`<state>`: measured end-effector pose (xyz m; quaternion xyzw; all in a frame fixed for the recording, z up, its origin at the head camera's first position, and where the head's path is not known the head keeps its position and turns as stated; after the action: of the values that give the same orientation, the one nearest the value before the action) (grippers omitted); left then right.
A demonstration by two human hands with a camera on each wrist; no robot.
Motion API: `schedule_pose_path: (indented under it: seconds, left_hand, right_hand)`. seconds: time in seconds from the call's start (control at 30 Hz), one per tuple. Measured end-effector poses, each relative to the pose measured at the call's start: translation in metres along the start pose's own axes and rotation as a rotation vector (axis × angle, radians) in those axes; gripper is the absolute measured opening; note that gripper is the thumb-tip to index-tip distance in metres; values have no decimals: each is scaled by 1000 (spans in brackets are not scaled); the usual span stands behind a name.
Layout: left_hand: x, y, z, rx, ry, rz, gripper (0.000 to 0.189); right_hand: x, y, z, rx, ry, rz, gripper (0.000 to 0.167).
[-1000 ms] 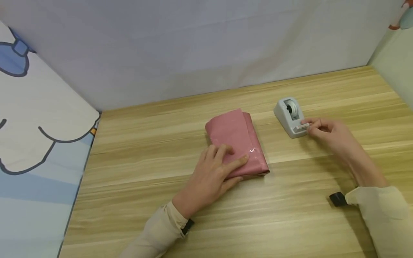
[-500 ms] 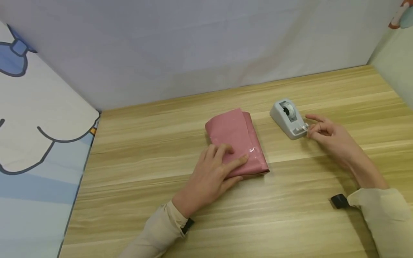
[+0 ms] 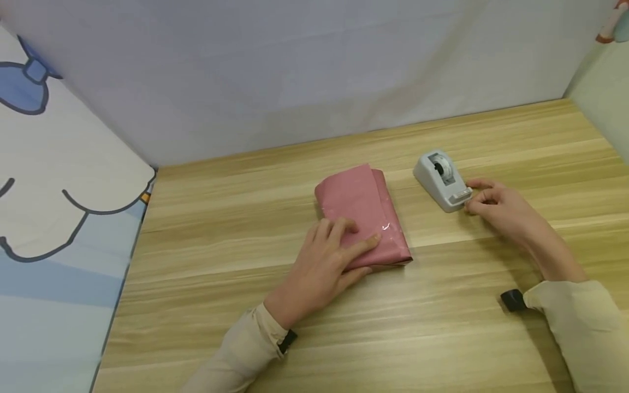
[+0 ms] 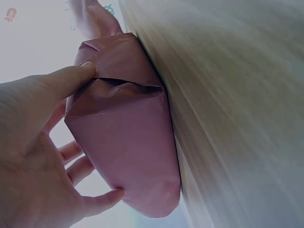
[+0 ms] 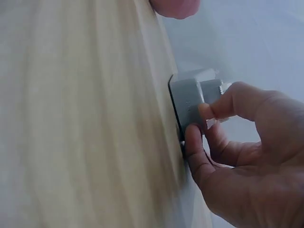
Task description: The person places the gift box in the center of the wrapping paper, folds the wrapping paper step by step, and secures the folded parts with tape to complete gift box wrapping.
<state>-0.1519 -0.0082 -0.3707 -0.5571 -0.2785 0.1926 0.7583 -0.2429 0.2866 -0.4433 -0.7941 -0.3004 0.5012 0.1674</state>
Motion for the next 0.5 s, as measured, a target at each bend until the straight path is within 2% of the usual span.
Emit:
schedule_pose_path:
  seconds: [0.13,0.27,0.37,0.5]
  left_hand:
    - [0,-1,1,5,3,1,50]
    - [0,-1,1,9,8,3,50]
    - [0,0,1,9,10,4,49]
    - [0,-2,1,21,17,9,49]
  right_hand:
    - [1,0,1,18,7,-58,30]
    - [7,2,-3,-35,-15,-11,35]
    - [13,4,-11,-85,-36,35,37]
    - [10,8,-31,-48,-68,41,34]
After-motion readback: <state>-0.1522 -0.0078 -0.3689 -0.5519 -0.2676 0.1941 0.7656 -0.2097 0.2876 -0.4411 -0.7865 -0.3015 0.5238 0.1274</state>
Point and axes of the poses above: each hand's wrist, its own z-axis towards the middle knuckle, its own y-axis out of the palm, x = y × z, the point moved 10 cm from there along z, towards the middle knuckle, and after that the axes turned 9 degrees about y, right-handed, at the moved point
